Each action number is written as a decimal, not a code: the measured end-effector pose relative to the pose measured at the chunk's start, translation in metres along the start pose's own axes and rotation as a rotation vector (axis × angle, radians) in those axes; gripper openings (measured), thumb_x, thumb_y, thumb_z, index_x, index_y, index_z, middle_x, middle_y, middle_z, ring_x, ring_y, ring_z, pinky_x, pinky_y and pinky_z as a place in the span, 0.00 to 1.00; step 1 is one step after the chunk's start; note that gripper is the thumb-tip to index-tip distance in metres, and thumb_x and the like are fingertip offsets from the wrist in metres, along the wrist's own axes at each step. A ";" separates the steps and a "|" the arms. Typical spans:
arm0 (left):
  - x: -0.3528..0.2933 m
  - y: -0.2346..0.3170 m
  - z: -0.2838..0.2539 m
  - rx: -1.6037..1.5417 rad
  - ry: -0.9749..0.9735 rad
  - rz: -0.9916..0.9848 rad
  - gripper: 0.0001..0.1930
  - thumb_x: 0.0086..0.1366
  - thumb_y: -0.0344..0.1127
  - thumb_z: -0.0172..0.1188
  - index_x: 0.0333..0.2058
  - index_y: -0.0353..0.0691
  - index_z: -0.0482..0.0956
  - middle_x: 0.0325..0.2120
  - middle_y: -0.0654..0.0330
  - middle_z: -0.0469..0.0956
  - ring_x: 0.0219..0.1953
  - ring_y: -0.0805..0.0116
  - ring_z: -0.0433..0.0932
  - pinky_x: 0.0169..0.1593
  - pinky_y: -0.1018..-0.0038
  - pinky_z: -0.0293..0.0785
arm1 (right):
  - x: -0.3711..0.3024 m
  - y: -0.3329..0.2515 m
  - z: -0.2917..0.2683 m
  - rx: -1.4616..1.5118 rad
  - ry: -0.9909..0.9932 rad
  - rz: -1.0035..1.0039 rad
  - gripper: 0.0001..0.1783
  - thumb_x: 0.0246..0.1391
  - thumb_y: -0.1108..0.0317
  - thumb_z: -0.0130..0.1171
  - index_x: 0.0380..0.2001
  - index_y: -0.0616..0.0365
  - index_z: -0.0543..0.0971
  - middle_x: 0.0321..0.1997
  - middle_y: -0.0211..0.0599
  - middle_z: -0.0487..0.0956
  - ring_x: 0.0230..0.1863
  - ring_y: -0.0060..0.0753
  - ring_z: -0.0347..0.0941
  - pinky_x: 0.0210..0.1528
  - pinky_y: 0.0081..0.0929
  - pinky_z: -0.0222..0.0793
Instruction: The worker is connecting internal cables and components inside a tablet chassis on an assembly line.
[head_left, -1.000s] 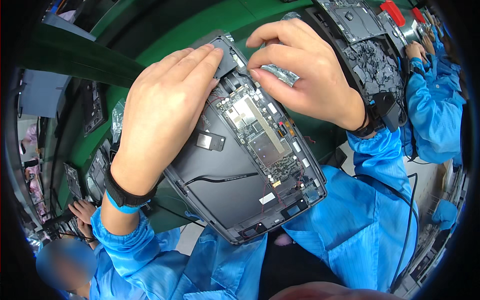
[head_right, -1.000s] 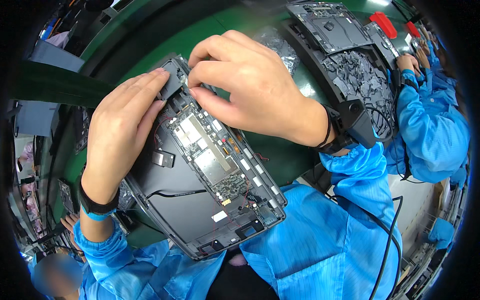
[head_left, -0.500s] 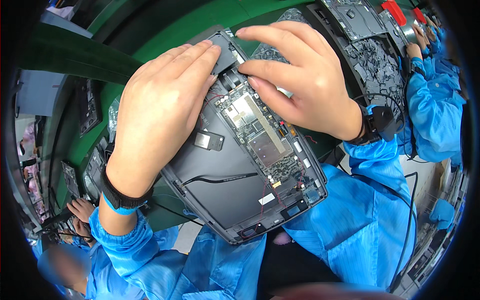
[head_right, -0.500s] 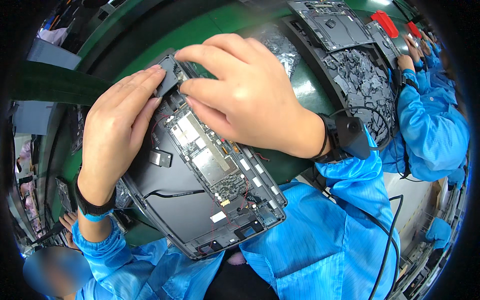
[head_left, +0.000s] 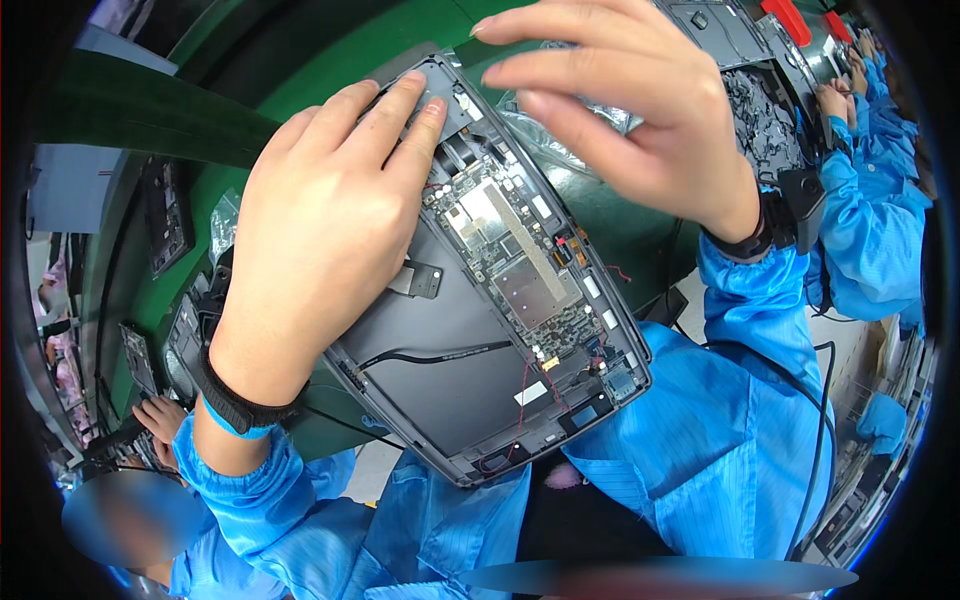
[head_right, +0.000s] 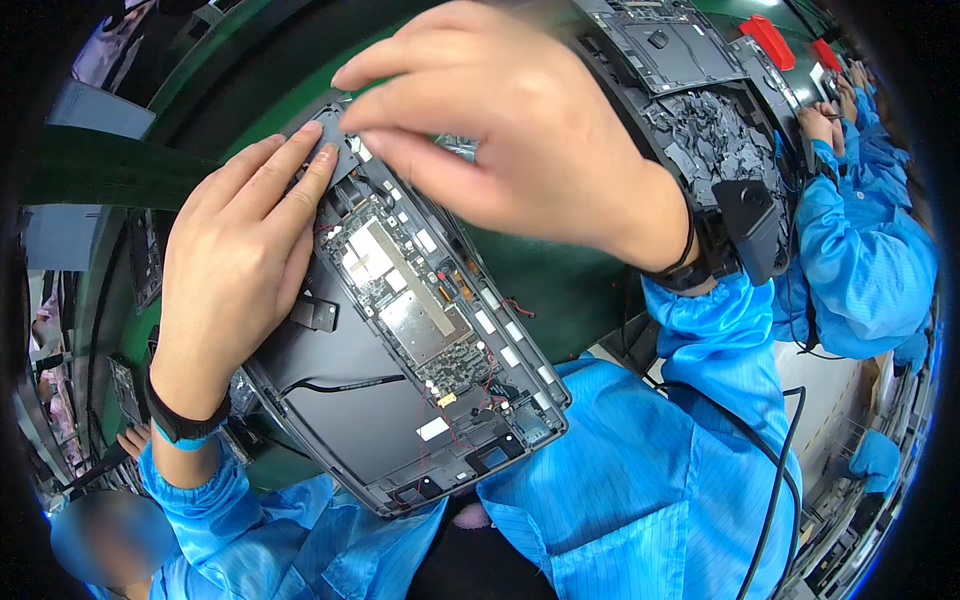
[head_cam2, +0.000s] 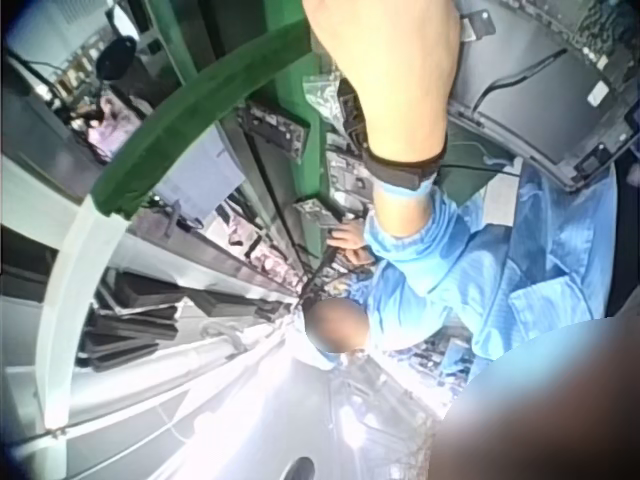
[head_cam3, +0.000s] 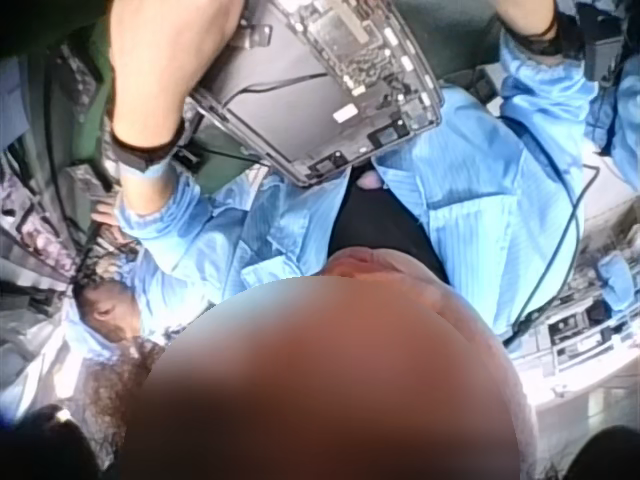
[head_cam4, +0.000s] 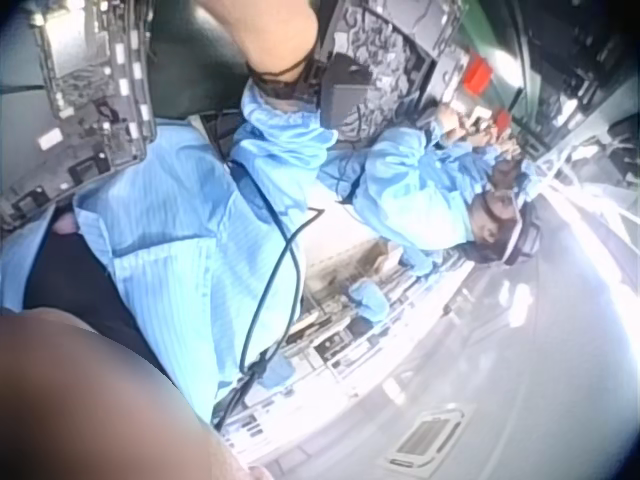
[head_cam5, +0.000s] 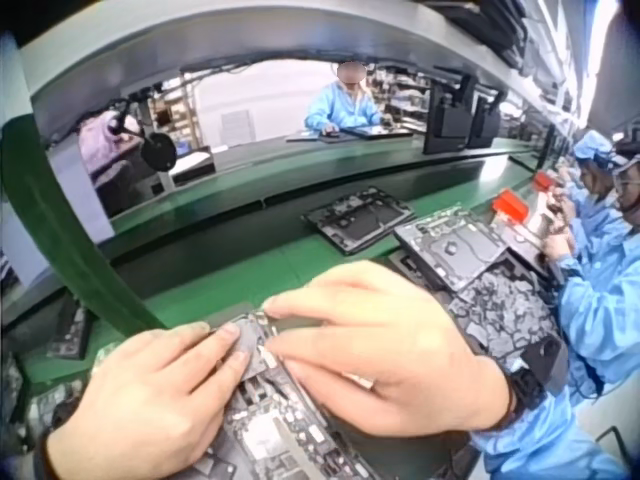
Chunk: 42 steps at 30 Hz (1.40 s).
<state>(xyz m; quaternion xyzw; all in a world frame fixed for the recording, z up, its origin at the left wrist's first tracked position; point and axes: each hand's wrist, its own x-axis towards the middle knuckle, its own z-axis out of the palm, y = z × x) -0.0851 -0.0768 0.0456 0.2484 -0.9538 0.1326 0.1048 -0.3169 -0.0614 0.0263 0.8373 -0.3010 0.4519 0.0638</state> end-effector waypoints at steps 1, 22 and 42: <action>0.001 0.000 -0.002 0.000 0.002 0.000 0.20 0.54 0.24 0.58 0.48 0.35 0.78 0.50 0.53 0.77 0.49 0.53 0.76 0.50 0.63 0.74 | 0.001 0.000 0.000 -0.001 -0.001 -0.001 0.07 0.44 0.73 0.65 0.30 0.58 0.82 0.39 0.36 0.81 0.39 0.40 0.76 0.38 0.32 0.73; -0.042 -0.003 -0.009 -0.598 0.104 -0.342 0.26 0.59 0.18 0.45 0.58 0.33 0.68 0.62 0.48 0.65 0.69 0.54 0.55 0.69 0.63 0.48 | -0.007 0.001 0.024 0.001 -0.393 -0.057 0.16 0.56 0.63 0.54 0.38 0.65 0.82 0.47 0.46 0.81 0.55 0.46 0.73 0.64 0.46 0.58; -0.135 0.144 0.005 -1.517 0.632 -1.131 0.30 0.73 0.41 0.39 0.66 0.28 0.48 0.61 0.49 0.61 0.61 0.63 0.62 0.65 0.70 0.54 | -0.073 -0.085 -0.008 0.551 -0.391 0.643 0.36 0.64 0.59 0.49 0.69 0.63 0.52 0.75 0.53 0.43 0.76 0.52 0.29 0.72 0.45 0.26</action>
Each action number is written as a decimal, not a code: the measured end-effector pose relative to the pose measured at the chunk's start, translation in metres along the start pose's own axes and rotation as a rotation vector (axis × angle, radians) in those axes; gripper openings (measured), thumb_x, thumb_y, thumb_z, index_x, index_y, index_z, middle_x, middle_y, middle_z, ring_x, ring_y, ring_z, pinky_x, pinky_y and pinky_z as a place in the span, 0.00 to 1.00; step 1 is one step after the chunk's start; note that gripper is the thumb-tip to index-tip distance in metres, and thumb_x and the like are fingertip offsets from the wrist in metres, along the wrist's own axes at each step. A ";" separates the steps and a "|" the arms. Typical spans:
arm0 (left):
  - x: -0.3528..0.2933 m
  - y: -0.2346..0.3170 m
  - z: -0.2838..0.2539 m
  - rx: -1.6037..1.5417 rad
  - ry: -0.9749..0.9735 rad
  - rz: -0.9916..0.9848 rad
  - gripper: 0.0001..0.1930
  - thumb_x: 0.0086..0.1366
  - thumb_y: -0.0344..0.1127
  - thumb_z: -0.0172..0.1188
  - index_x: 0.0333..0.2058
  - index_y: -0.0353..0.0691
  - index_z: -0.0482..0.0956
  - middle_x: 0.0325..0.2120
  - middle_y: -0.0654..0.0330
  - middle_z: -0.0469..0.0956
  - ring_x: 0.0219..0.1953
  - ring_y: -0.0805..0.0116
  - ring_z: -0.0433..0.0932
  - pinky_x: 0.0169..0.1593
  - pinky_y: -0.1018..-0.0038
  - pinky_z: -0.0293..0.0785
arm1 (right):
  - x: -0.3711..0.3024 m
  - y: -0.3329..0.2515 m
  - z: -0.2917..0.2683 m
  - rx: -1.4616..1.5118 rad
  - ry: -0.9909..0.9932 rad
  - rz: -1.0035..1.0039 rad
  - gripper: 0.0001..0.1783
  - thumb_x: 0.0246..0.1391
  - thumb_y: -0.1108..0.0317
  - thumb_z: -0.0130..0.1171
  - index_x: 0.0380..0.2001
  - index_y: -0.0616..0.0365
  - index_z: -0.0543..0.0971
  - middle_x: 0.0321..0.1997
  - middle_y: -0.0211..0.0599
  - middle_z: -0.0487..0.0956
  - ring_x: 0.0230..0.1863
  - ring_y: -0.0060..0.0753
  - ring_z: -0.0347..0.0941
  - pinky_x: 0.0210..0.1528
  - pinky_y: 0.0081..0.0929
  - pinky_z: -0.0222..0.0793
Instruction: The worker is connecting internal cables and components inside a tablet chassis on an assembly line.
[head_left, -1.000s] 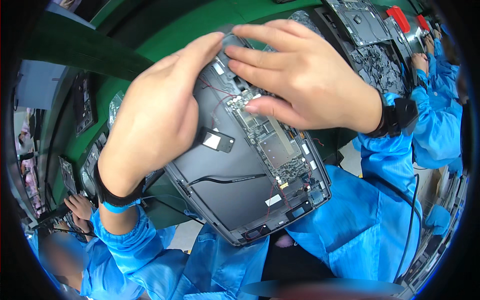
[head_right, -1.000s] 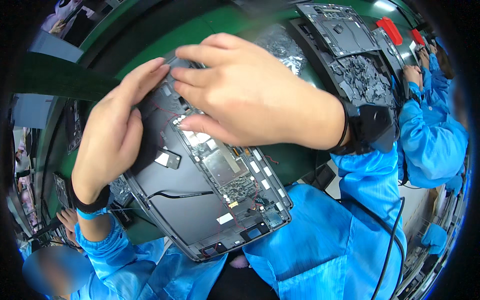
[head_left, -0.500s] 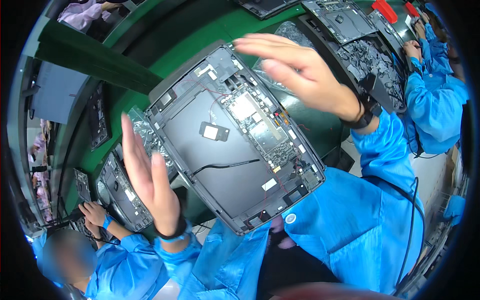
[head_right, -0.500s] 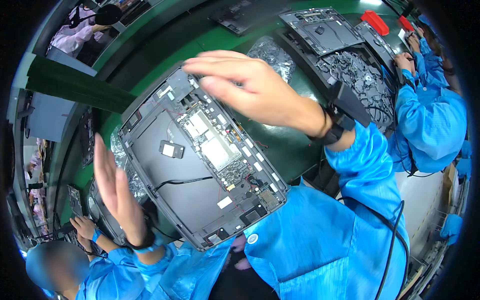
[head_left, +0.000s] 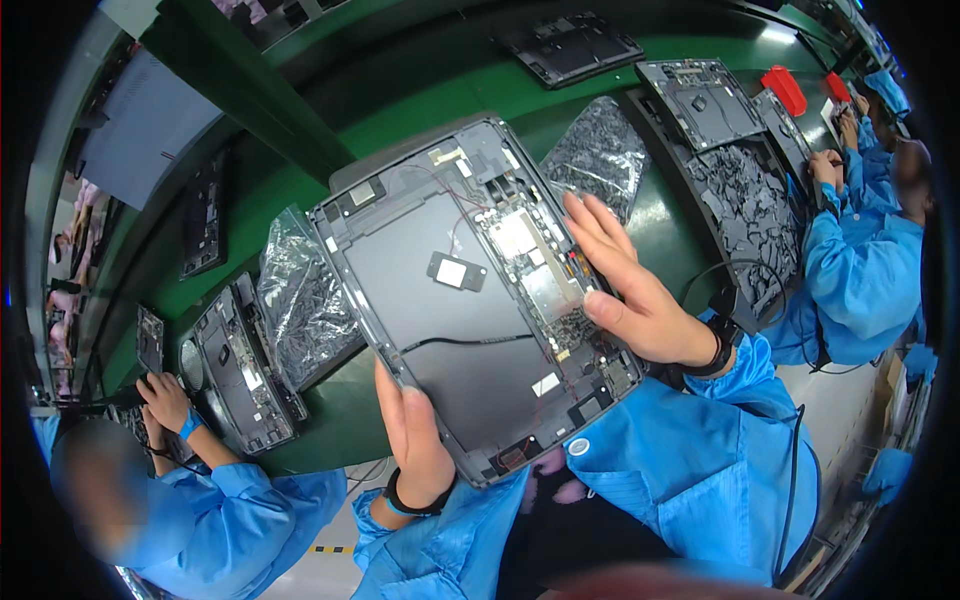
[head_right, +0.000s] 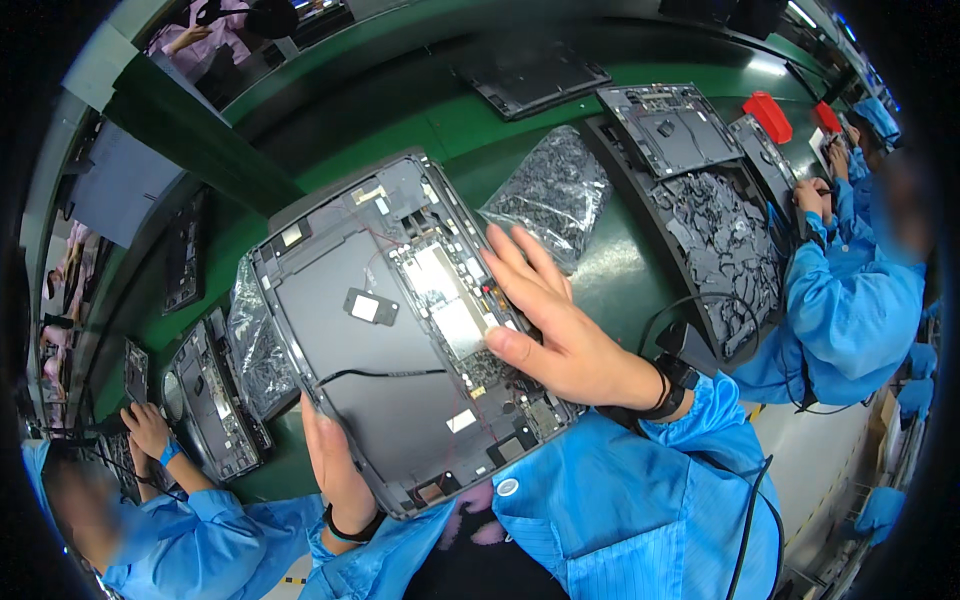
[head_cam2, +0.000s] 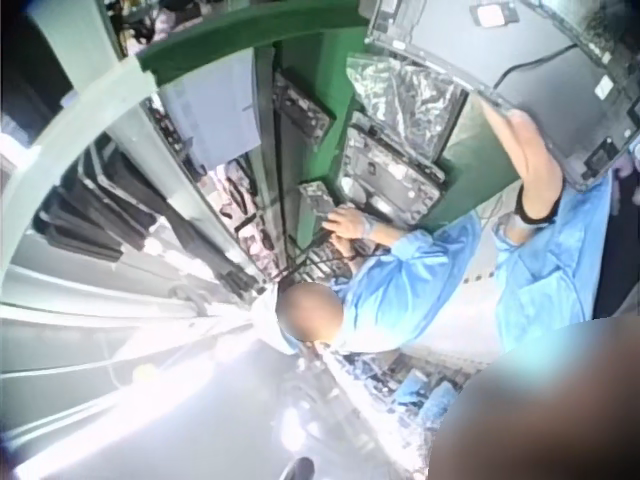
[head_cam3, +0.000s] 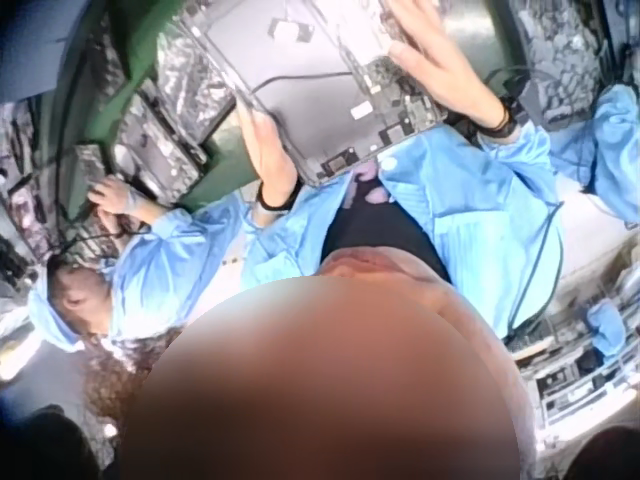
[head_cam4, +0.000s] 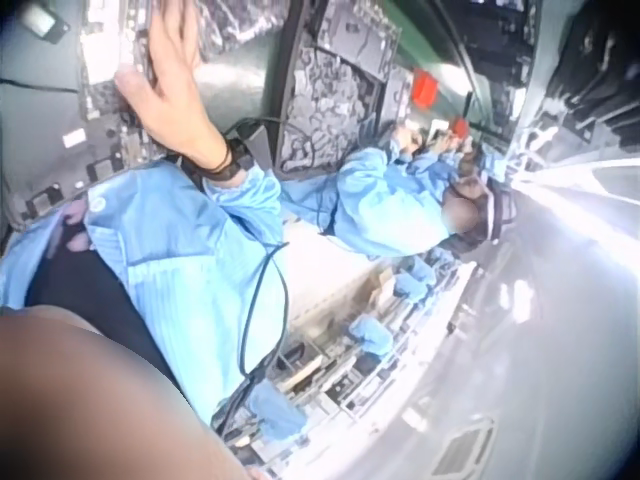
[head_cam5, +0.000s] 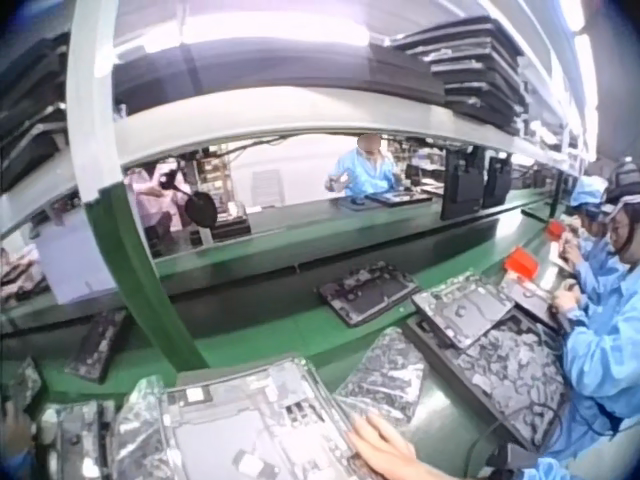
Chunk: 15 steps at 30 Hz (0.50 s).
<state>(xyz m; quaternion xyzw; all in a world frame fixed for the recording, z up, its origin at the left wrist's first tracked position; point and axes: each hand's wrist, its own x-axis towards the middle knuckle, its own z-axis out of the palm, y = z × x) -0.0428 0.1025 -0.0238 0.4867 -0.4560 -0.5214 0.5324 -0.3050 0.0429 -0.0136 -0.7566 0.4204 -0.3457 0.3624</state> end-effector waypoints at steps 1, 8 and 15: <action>-0.001 0.001 0.000 -0.005 0.001 0.008 0.30 0.73 0.41 0.39 0.66 0.28 0.48 0.61 0.49 0.61 0.61 0.63 0.62 0.65 0.70 0.54 | -0.002 0.000 0.000 0.030 0.020 -0.009 0.36 0.63 0.59 0.49 0.69 0.63 0.52 0.75 0.53 0.42 0.76 0.52 0.29 0.72 0.45 0.25; 0.022 0.028 0.009 -0.056 -0.029 0.046 0.33 0.73 0.42 0.39 0.67 0.27 0.41 0.66 0.48 0.53 0.65 0.60 0.57 0.67 0.66 0.50 | 0.023 -0.045 -0.010 0.625 0.207 0.099 0.39 0.61 0.62 0.49 0.68 0.71 0.48 0.72 0.50 0.52 0.73 0.38 0.49 0.71 0.31 0.42; 0.042 0.019 -0.013 -0.017 -0.098 0.127 0.33 0.72 0.42 0.41 0.67 0.29 0.43 0.67 0.48 0.51 0.68 0.58 0.52 0.69 0.64 0.45 | 0.130 0.019 -0.077 0.798 0.066 0.273 0.25 0.62 0.65 0.51 0.60 0.66 0.67 0.49 0.40 0.79 0.43 0.27 0.78 0.45 0.22 0.75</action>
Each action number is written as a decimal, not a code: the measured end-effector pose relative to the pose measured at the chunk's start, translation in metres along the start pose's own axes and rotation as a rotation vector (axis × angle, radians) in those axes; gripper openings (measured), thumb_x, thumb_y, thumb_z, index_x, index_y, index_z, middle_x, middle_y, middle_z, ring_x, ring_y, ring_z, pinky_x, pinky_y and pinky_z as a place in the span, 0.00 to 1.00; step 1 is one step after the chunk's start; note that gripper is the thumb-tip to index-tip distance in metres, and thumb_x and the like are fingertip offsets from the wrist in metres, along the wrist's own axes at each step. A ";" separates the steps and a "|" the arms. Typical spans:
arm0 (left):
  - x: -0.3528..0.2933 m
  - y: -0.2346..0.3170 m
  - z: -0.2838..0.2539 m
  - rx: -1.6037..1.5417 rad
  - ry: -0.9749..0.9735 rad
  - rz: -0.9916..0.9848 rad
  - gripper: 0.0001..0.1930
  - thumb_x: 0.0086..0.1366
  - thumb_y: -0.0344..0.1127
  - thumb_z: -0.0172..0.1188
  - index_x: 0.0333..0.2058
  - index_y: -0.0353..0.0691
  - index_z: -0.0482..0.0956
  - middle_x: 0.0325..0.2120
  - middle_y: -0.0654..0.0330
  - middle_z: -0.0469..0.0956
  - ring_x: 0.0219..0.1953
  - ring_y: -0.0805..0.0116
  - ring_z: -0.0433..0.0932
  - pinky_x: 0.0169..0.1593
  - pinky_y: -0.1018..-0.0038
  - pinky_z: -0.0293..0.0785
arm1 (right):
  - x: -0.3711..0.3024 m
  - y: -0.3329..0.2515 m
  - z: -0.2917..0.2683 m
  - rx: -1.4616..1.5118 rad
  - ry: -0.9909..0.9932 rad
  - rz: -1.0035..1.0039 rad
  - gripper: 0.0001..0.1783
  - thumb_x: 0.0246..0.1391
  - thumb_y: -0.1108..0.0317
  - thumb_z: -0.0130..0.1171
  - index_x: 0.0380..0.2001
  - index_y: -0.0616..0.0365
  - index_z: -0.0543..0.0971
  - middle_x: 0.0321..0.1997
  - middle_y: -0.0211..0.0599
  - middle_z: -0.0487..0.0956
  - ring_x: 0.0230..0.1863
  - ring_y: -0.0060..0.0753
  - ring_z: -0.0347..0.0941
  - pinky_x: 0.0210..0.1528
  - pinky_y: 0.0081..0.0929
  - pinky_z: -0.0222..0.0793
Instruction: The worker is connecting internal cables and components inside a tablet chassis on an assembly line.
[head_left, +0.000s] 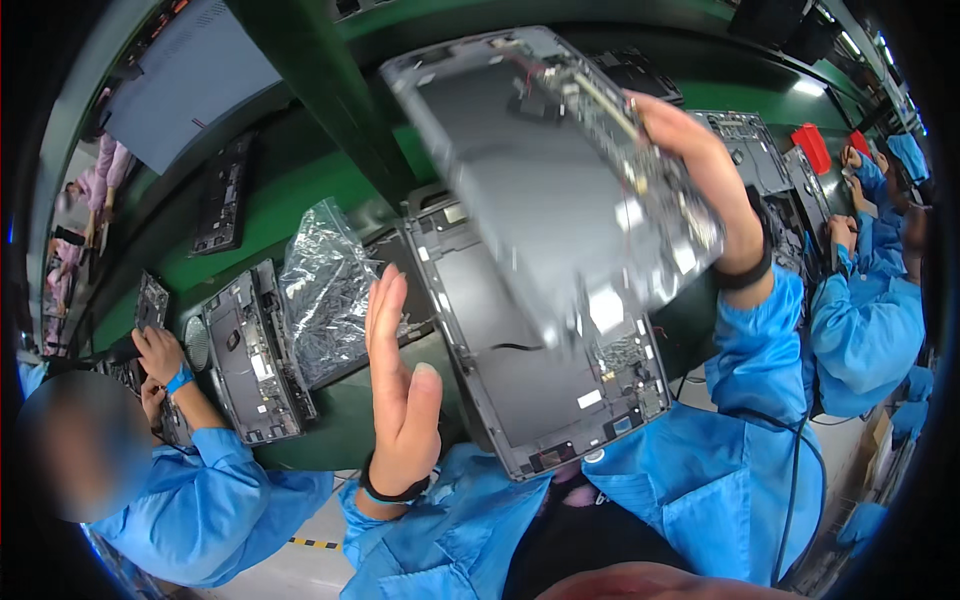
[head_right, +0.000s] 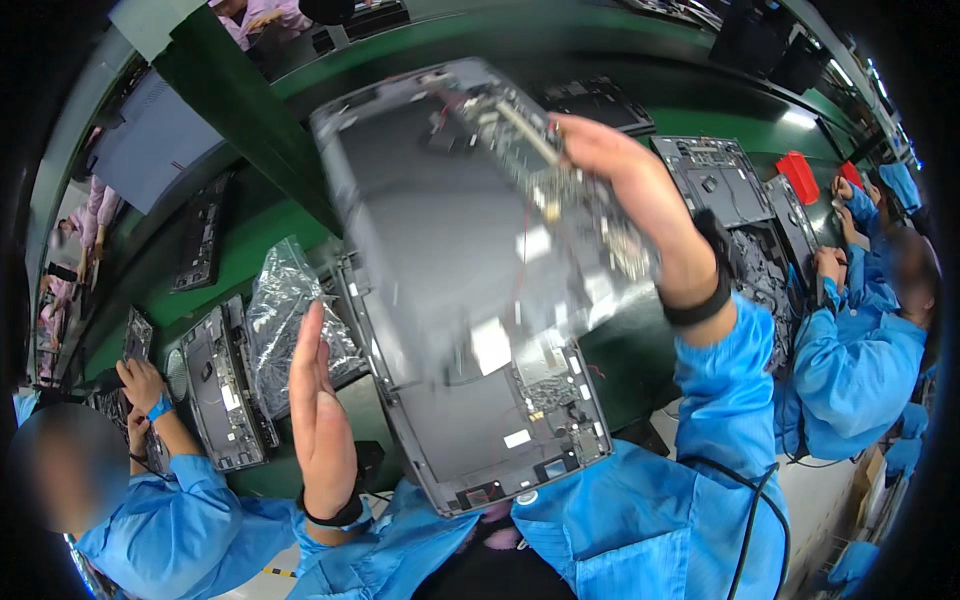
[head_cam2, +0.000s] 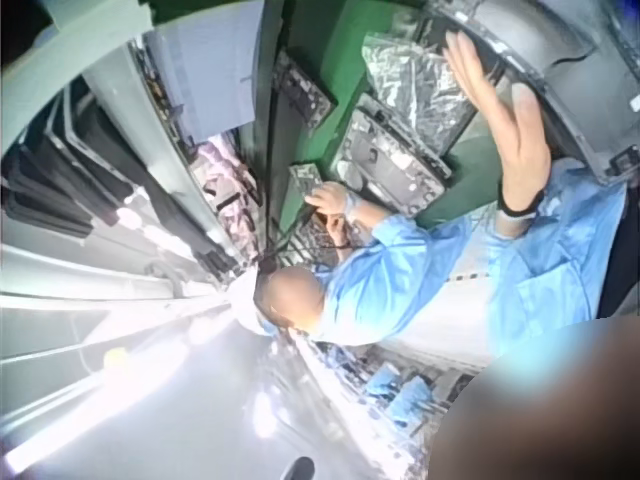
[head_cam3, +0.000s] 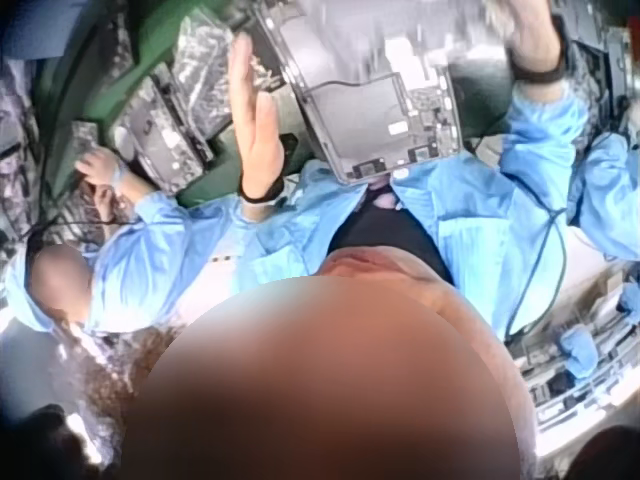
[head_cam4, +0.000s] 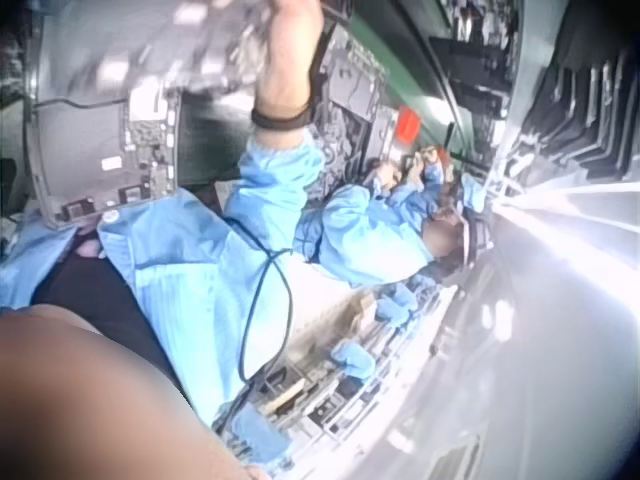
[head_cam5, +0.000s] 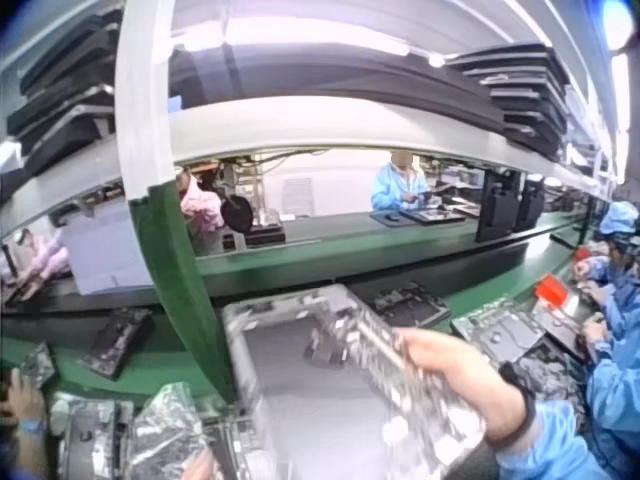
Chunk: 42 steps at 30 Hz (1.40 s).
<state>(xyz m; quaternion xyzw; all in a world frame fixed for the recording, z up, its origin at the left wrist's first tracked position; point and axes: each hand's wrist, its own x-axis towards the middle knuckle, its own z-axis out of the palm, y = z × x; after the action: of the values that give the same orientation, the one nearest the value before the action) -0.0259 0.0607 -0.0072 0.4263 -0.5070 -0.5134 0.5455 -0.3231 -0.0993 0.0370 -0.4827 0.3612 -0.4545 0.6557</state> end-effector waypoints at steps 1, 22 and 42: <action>0.001 -0.008 -0.001 0.014 0.006 -0.006 0.32 0.72 0.41 0.41 0.67 0.29 0.43 0.67 0.48 0.51 0.68 0.58 0.51 0.69 0.64 0.45 | 0.019 -0.007 0.007 0.036 0.146 -0.011 0.21 0.62 0.66 0.49 0.56 0.65 0.70 0.41 0.40 0.81 0.34 0.26 0.80 0.35 0.23 0.78; 0.000 -0.062 -0.007 0.187 0.222 -0.096 0.28 0.71 0.31 0.44 0.67 0.34 0.49 0.66 0.48 0.53 0.66 0.58 0.57 0.68 0.64 0.49 | 0.284 0.091 -0.132 -1.440 0.266 -0.451 0.17 0.52 0.60 0.52 0.40 0.57 0.81 0.45 0.48 0.80 0.47 0.54 0.76 0.49 0.42 0.72; 0.037 0.010 -0.023 0.295 0.105 0.212 0.28 0.67 0.31 0.50 0.64 0.31 0.56 0.62 0.46 0.61 0.67 0.56 0.57 0.67 0.57 0.54 | 0.195 0.017 -0.251 -0.790 0.215 -0.012 0.15 0.50 0.68 0.62 0.41 0.64 0.79 0.36 0.36 0.82 0.38 0.37 0.79 0.40 0.36 0.75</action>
<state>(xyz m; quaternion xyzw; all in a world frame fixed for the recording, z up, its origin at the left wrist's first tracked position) -0.0030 0.0237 0.0044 0.4721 -0.5899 -0.3500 0.5538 -0.4844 -0.3584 -0.0544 -0.6493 0.5714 -0.3327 0.3757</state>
